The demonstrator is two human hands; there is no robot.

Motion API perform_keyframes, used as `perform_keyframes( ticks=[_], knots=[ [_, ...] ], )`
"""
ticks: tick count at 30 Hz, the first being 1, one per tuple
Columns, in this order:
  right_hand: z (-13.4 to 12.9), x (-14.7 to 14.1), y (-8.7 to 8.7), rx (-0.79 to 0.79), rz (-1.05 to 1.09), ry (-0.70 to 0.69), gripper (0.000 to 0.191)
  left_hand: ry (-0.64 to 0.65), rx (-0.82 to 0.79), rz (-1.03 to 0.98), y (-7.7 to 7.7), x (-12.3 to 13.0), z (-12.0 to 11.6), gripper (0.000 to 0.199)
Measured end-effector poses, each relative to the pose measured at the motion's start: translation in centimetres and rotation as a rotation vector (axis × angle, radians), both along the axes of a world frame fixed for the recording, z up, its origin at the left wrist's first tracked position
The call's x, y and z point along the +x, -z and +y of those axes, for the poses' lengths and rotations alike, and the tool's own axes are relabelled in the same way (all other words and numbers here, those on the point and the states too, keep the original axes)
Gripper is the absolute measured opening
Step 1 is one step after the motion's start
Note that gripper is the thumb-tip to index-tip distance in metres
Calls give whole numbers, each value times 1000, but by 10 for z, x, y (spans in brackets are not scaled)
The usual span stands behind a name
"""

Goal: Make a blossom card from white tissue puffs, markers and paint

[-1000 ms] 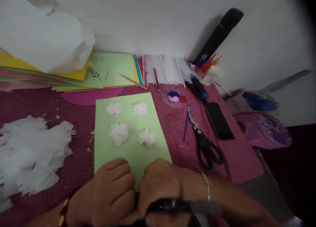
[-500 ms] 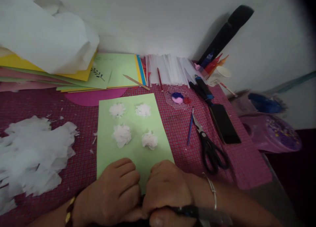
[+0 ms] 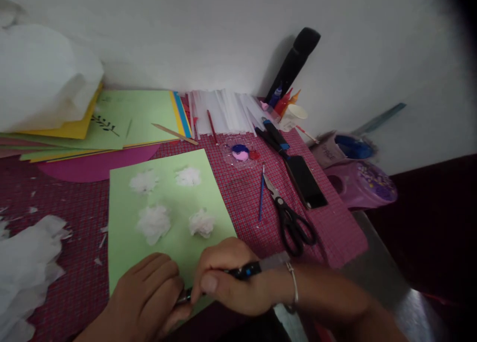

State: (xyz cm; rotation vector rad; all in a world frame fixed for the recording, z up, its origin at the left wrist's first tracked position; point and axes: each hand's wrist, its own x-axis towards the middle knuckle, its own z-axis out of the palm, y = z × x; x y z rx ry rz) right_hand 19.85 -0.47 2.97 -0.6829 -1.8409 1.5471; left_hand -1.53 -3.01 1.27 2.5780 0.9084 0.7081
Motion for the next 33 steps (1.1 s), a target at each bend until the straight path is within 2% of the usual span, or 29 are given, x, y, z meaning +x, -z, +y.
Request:
perform_keyframes(
  ticks=[2,5,8,11,13,16,17,19,21,25,30,33],
  knots=[
    [3,1,-5,-92,-39,23,28,40,13,19,7,-1,1,27],
    [5,1,-9,-140,-16,27,28,2,120,-21,14,1,6,29],
    [3,-3,-9,-231,29,132,34,-57,182,8,9,9,12,33],
    [5,-1,-7,-438,87,225,36,-95,243,78,0,12,21,38],
    [13,7,-6,-568,222,346,31,-141,265,124,-5,4,28,40],
    [34,24,-8,-690,518,616,25,-290,273,149,-9,-14,36,39],
    [41,28,-9,-710,574,646,25,-337,259,138,-8,-19,37,37],
    [49,33,-10,-767,579,609,25,-365,212,80,-5,-20,36,35],
    [52,32,-8,-780,549,578,25,-300,160,8,1,-12,31,33],
    [50,25,2,-737,516,629,25,-114,72,-48,12,12,19,31],
    [53,21,17,-690,402,655,23,16,41,36,14,22,12,36],
    [52,21,23,-625,322,610,15,77,22,137,18,25,8,38]
  ],
)
